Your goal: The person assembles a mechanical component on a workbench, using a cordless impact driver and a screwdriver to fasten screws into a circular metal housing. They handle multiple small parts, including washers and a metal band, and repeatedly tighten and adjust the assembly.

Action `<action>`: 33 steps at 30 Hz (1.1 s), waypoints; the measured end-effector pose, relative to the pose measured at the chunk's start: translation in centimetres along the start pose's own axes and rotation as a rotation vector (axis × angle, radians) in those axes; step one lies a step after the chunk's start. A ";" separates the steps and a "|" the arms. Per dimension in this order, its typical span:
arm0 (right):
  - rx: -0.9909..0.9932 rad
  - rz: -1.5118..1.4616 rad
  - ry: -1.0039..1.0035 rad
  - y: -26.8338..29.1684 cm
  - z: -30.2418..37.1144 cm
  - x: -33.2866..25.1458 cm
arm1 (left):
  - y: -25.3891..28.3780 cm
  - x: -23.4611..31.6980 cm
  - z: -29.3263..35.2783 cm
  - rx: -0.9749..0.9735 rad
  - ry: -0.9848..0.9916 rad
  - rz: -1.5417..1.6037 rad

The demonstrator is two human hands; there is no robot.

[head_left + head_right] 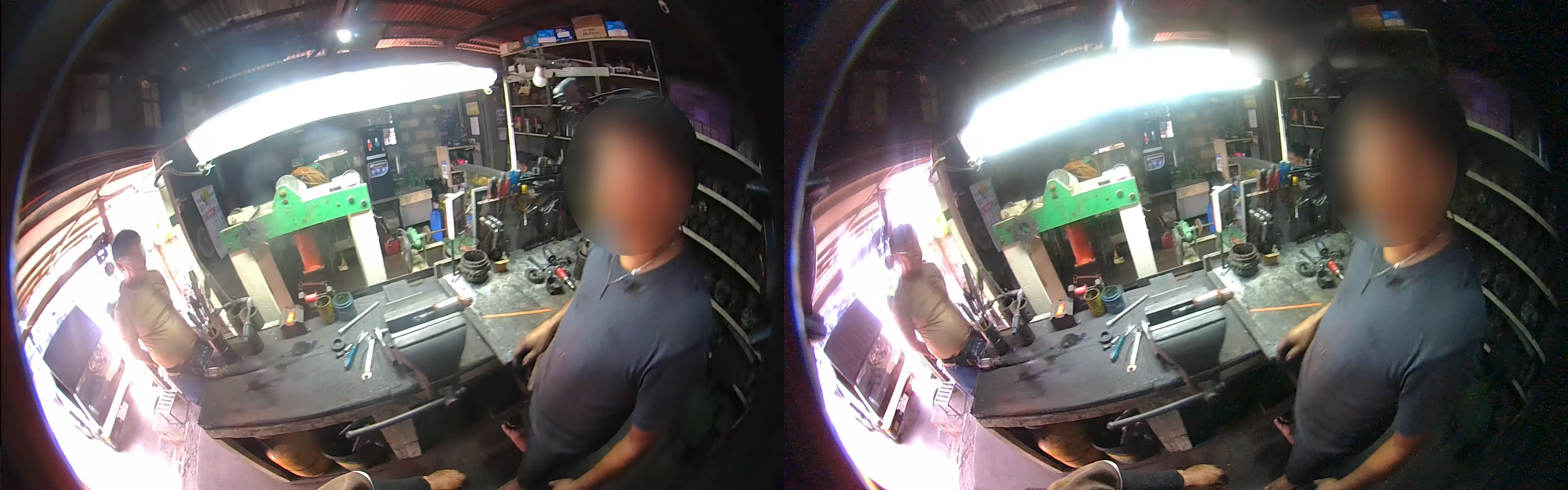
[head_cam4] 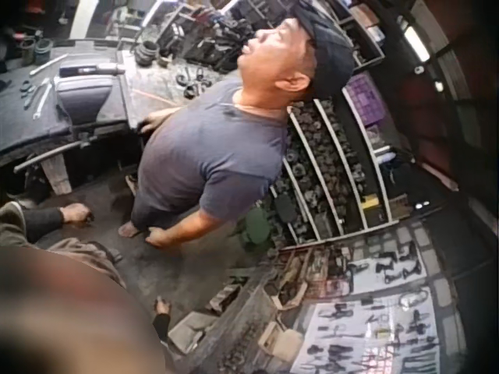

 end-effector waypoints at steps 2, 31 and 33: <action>0.004 0.015 0.034 2.9 -1.2 -3.8 | -2.2 -2.5 -2.7 -0.100 0.143 0.000; -0.235 0.497 0.321 34.1 -34.8 -21.7 | -13.4 16.7 -30.6 0.007 0.764 0.305; -0.270 0.516 0.287 34.6 -37.0 -23.5 | -13.4 15.6 -31.0 -0.001 0.833 0.329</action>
Point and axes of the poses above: each hand's wrist, its own z-axis away from the middle knuckle, its own y-axis out of the back of the hand, x = y × z, the point moved 3 cm from there along -z, towards the middle knuckle, and after that the axes turned 5 degrees about z, right-handed, at the moved point
